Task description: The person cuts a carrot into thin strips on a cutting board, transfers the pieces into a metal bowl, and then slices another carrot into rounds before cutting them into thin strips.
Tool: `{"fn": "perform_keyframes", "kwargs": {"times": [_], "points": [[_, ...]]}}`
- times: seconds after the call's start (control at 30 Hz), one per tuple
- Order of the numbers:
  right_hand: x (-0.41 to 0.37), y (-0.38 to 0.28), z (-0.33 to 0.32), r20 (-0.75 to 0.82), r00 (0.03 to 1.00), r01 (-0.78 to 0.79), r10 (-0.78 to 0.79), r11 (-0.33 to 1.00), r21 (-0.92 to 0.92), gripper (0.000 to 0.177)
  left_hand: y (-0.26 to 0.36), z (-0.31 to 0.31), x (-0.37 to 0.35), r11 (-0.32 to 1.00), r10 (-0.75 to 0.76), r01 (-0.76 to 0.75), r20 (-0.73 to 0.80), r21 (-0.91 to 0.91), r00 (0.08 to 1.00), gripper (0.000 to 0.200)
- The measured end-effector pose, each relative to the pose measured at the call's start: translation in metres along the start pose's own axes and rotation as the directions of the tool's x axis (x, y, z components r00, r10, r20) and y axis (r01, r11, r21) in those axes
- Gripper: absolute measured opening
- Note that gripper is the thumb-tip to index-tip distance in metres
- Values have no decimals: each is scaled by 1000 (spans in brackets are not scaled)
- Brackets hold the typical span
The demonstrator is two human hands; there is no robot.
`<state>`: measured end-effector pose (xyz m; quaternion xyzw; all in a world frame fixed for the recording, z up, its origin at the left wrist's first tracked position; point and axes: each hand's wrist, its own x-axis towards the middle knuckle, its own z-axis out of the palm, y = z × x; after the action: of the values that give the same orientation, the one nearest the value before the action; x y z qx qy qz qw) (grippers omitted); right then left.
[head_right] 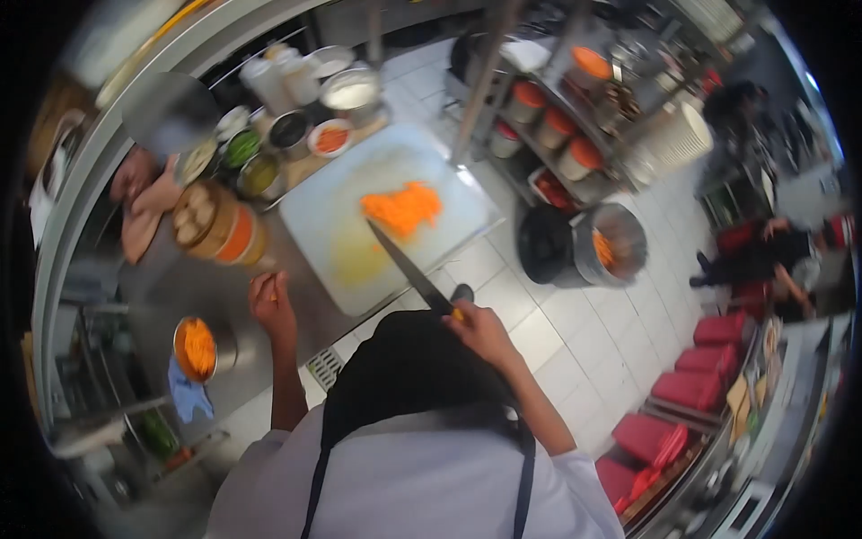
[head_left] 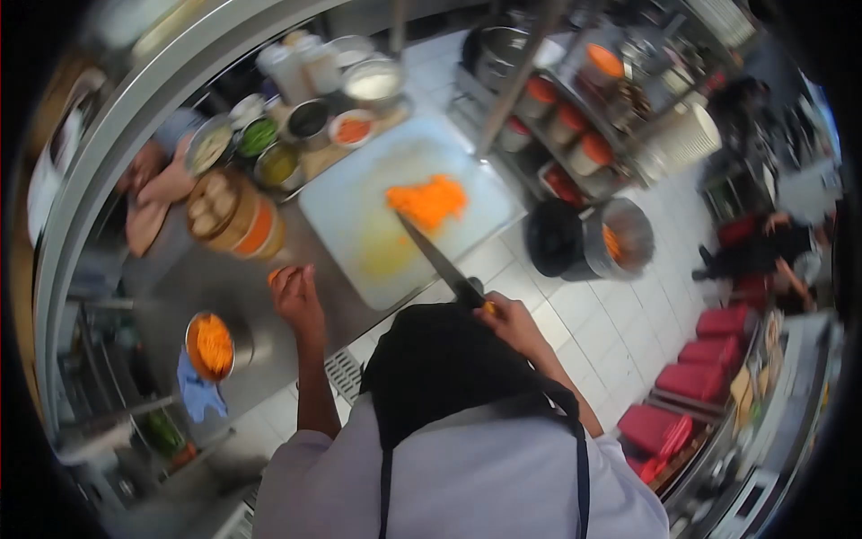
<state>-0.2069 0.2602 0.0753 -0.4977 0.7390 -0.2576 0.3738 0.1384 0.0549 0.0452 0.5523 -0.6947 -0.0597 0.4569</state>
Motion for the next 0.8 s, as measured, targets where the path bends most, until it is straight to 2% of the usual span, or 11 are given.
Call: {"fn": "perform_keyframes", "kwargs": {"times": [0.07, 0.17, 0.27, 0.37, 0.43, 0.53, 0.63, 0.67, 0.73, 0.8], "points": [[3, -5, 3, 38, 999, -22, 22, 1000, 2, 34, -5, -23, -4, 994, -112, 111, -63, -21, 992, 12], [15, -8, 7, 122, 991, -49, 54, 998, -42, 34, -27, -62, -12, 970, -132, 171, -212, 173, 968, 13], [24, -20, 7, 201, 979, -5, 19, 998, -68, 33, -70, -102, -28, 905, -120, 256, -373, 339, 920, 15], [37, -26, 9, 262, 961, 127, -84, 980, -150, 33, -119, -153, -48, 766, -65, 342, -464, 545, 884, 36], [46, -32, 8, 319, 942, 171, -108, 969, -178, 33, -161, -182, -65, 583, -85, 441, -489, 683, 868, 49], [60, -33, 16, 382, 918, 178, -108, 973, -150, 33, -198, -204, -78, 494, -443, 726, -580, 478, 684, 56], [65, -27, 18, 378, 924, 112, -61, 987, -114, 32, -238, -209, -90, 450, -566, 816, -591, 363, 575, 57], [64, -28, 16, 360, 933, 61, -21, 993, -101, 32, -241, -206, -91, 478, -691, 859, -525, 185, 497, 57], [62, -24, 13, 275, 961, 5, 23, 995, -102, 32, -233, -206, -85, 423, -880, 889, -314, -176, 356, 56], [57, -13, 10, 132, 991, -9, 27, 991, -131, 32, -251, -212, -89, 419, -903, 874, -214, -245, 373, 54]]}}
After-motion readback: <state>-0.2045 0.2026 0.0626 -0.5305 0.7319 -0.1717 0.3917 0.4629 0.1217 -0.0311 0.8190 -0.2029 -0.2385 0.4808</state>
